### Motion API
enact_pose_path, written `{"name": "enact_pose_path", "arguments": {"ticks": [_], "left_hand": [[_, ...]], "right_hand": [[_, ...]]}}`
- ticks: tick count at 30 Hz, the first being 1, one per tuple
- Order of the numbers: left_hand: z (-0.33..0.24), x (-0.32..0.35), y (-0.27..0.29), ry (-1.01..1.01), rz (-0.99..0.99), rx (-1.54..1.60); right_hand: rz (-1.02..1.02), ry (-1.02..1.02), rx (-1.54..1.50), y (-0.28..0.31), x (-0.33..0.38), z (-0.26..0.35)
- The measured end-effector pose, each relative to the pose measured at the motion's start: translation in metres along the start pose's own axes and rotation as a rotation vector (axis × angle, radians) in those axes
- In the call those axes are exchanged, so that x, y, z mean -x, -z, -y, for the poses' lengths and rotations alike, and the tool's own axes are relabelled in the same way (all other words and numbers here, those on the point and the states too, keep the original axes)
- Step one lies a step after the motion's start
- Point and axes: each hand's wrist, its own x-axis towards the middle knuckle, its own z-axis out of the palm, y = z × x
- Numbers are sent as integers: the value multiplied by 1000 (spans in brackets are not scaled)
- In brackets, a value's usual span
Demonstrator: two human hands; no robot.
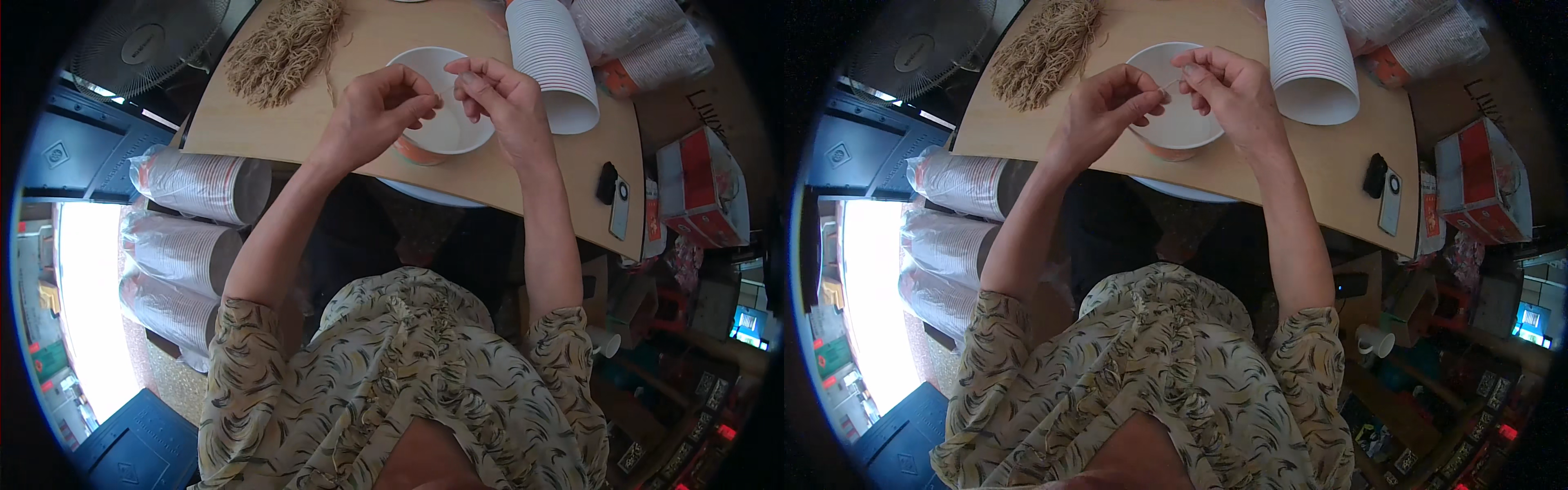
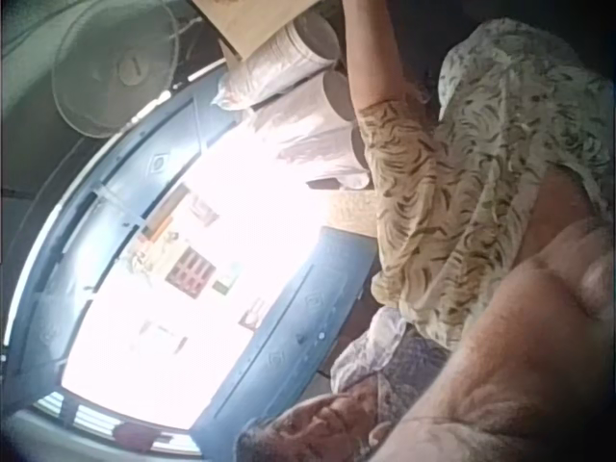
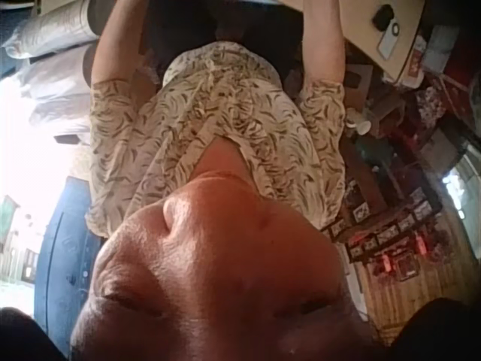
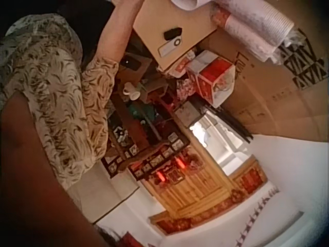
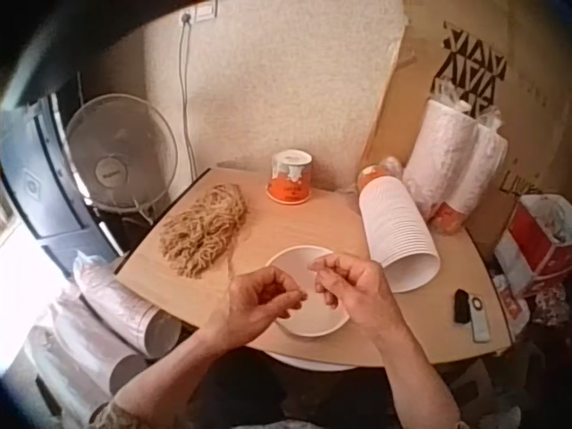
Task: Tying string handles onto paper bowls or cups.
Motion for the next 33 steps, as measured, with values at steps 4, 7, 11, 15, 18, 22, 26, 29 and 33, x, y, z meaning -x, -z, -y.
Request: {"name": "enact_pose_path", "arguments": {"ticks": [4,7,11,15,18,22,26,29,33], "left_hand": [[0,0,5,158,65,306],[1,0,7,211,90,370],[3,1,8,217,111,416],[6,-1,7,213,122,376],[5,1,5,180,127,372],[6,3,3,171,100,369],[3,3,-1,126,44,315],[0,4,-1,132,44,279],[0,4,-1,150,44,331]], "right_hand": [[-159,72,155,-9,7,2],[-318,270,438,-9,19,-1],[-258,230,452,-24,41,7],[-275,342,558,-36,40,3],[-308,394,501,-37,38,-6],[-324,328,460,-42,39,-3],[-330,333,436,-43,42,-2],[-315,225,361,-43,44,0],[-255,76,215,-37,44,-5]]}}
